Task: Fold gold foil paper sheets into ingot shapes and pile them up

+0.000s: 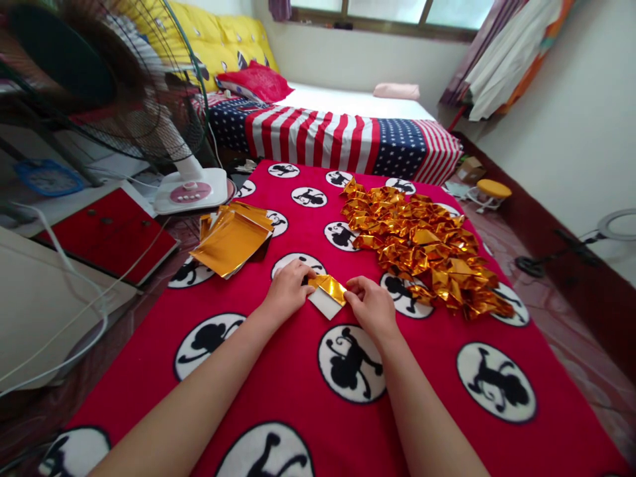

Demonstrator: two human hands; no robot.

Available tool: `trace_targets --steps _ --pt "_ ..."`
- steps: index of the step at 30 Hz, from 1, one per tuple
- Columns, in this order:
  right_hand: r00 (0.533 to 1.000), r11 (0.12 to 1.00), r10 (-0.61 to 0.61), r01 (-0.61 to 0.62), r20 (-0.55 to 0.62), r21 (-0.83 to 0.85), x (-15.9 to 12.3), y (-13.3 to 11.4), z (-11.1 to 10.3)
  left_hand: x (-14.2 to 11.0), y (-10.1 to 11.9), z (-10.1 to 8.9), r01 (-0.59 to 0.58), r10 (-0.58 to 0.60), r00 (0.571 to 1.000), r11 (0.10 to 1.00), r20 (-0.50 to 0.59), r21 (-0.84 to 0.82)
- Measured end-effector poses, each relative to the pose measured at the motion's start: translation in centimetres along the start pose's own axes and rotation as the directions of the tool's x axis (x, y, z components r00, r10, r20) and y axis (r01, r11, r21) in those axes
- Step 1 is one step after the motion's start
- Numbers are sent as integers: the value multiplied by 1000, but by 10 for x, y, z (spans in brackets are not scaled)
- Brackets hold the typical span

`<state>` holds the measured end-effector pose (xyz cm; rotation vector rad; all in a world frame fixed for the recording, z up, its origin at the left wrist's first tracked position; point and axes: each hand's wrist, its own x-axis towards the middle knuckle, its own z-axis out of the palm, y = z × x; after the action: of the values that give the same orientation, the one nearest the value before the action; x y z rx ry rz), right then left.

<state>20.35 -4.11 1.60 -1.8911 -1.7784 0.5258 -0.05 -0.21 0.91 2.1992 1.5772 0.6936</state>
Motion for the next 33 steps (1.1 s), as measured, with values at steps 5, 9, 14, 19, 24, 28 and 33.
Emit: trace_targets --steps 5,9,14,19,24,28,33 --pt "998 995 1 -7 68 95 -11 -5 4 19 0 -22 -47 57 998 956 -26 289" --pt "998 979 -59 54 19 196 -17 -2 12 11 6 -19 -134 149 988 957 -39 256" --pt "987 954 -74 113 -145 279 -9 3 15 -18 12 0 -172 175 980 984 -91 38" --pt "993 959 -85 104 -82 264 3 -5 16 -30 11 7 -212 199 969 974 -149 -77" --pt "998 973 -53 56 -17 223 1 -10 19 -32 16 4 -280 276 960 955 -53 -97" --pt "1000 926 -8 4 11 378 -8 -9 20 -37 23 2 -313 314 947 949 -71 25" --pt "999 838 42 -47 20 543 -16 -6 23 -39 15 4 -354 371 920 924 -123 143"
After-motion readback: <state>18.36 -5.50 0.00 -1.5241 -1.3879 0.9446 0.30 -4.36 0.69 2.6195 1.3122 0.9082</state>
